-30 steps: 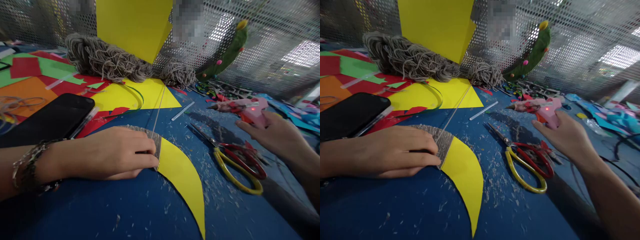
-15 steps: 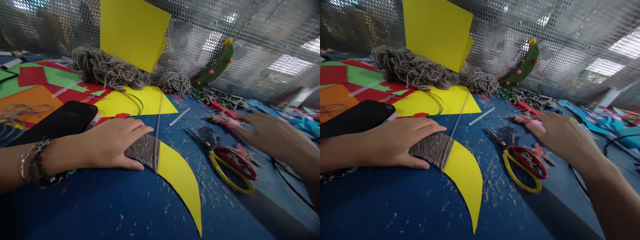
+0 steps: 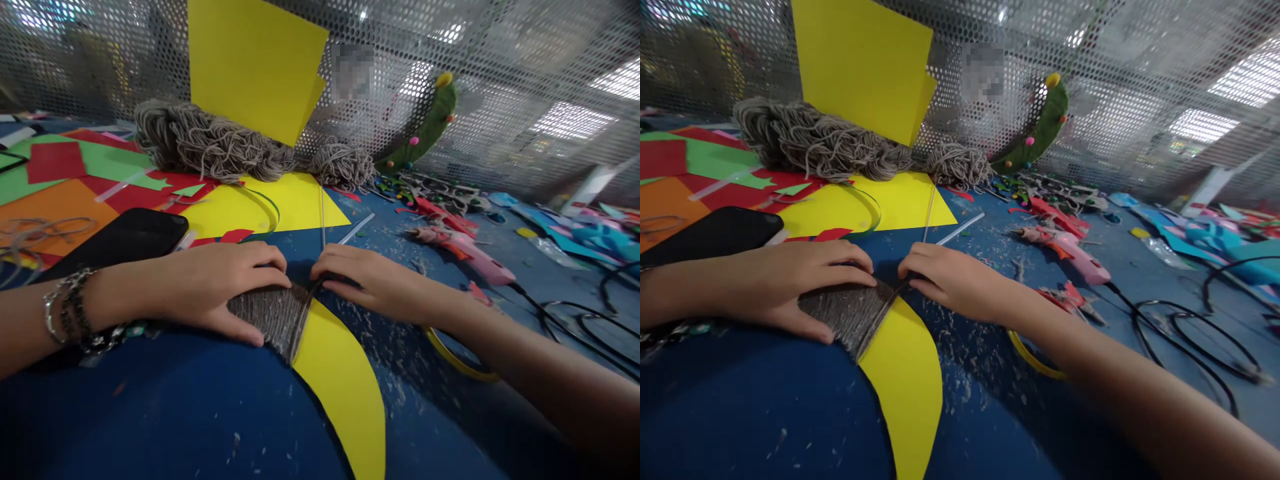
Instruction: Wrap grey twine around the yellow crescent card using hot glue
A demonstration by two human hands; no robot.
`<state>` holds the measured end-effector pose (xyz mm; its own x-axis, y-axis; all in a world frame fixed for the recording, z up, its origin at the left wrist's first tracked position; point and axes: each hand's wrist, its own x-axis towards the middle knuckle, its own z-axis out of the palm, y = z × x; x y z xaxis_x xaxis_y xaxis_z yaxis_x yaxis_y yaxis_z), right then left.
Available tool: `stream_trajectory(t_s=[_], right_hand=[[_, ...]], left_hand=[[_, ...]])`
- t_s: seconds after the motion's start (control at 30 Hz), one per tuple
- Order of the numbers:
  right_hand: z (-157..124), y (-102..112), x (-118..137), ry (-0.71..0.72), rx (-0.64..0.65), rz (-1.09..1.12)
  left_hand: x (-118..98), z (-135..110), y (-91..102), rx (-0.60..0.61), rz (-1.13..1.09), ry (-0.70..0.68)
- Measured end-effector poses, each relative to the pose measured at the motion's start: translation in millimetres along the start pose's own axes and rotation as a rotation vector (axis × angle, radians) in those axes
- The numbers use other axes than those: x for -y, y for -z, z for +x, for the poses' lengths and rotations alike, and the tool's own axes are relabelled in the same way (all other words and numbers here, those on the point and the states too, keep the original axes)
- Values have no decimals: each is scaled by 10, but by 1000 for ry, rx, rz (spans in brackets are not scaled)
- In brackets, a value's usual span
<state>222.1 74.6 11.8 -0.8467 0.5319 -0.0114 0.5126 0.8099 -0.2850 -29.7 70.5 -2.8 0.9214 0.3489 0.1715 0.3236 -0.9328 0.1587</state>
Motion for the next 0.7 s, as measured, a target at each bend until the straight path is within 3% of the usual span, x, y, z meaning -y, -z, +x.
stream_trajectory(t_s=[0.23, 0.43, 0.6, 0.7], right_hand=[[-54, -63, 12, -65, -64, -22], [-32, -108, 54, -54, -78, -61], [-84, -66, 84, -162, -79, -39], [-109, -30, 88, -75, -99, -12]], left_hand=[[-117, 17, -8, 15, -82, -76], [-123, -2, -35, 28, -146, -35], [-128, -8, -16, 30, -195, -30], [-131, 4, -8, 16, -196, -45]])
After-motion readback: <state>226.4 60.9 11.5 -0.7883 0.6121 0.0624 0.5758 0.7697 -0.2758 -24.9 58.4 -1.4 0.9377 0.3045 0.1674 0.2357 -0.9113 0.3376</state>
